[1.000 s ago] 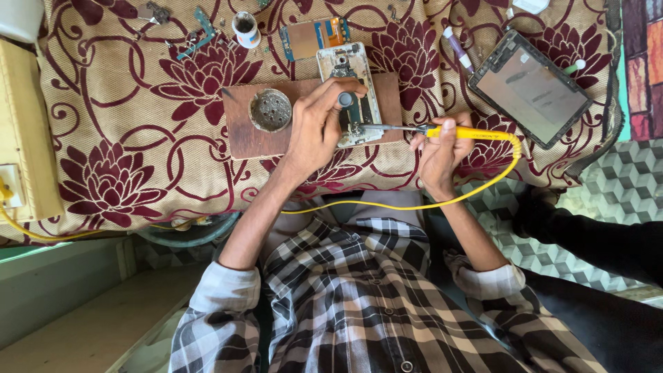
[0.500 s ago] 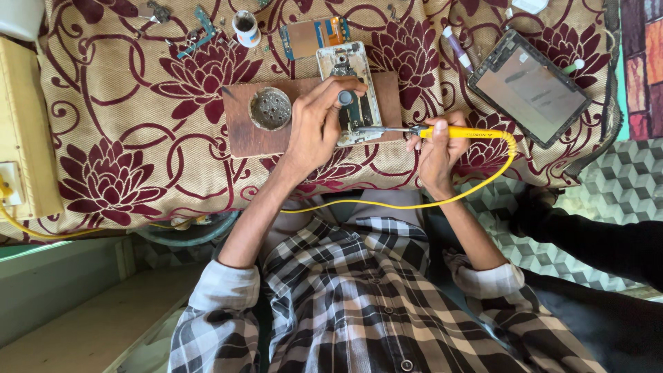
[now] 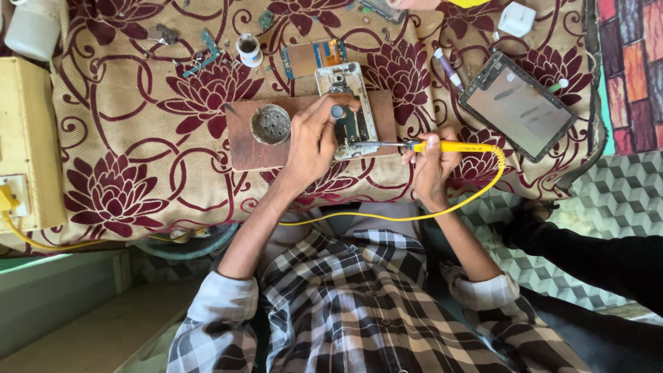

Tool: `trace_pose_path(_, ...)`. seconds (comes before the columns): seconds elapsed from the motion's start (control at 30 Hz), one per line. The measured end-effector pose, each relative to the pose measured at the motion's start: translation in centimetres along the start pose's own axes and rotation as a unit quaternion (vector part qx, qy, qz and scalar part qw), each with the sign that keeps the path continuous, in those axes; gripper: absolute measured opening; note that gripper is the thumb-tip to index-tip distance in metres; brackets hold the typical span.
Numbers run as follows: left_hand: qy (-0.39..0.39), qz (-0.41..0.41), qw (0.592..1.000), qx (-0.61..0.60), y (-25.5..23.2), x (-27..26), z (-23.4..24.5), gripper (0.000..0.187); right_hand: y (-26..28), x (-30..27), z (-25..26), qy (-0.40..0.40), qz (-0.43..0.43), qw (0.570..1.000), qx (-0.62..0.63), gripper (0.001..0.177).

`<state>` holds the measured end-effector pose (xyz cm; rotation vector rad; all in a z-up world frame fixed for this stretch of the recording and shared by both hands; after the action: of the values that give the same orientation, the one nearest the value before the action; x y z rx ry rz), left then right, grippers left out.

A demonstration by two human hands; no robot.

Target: The person solders a small circuit board using a soldering iron and solder wire. They repeatedly apply solder to various points on the board while holding it steady with a tool. The board is placed on a wooden block on a patterned tablecloth.

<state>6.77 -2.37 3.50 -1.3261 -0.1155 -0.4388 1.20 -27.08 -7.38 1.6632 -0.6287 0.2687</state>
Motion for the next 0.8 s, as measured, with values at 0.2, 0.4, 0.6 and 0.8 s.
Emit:
trace_pose_path(0.2,-0.016,-0.005,1.000,0.003,0.08,-0.19,0.10,0.035,-0.16,0.17,0.24,-0.030,-0.006,0.998,0.049,0.024)
trace_pose_path(0.4,-0.008,-0.001,1.000,-0.002,-0.14,-0.09,0.04,0.029,-0.30,0.17,0.07,-0.015,-0.007,1.000,0.014,0.025)
trace_pose_path(0.6,-0.006,-0.001,1.000,-0.002,-0.22,-0.12,0.00,0.030,-0.23,0.17,0.19,-0.017,0.004,0.999,0.029,0.026)
trace_pose_path(0.8,-0.007,0.001,1.000,-0.002,-0.07,-0.06,-0.07,0.028,-0.34,0.18,0.24,-0.012,0.019,1.000,0.017,0.025)
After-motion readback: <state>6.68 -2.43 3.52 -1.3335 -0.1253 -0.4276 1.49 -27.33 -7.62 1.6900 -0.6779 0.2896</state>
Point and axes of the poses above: each hand's wrist, its own x-axis towards the middle knuckle, its own z-axis out of the back of the hand, y = z × x, the point moved 8 cm from there along x, towards the middle knuckle, and after that the axes turned 11 degrees about z, right-handed, at the moved point
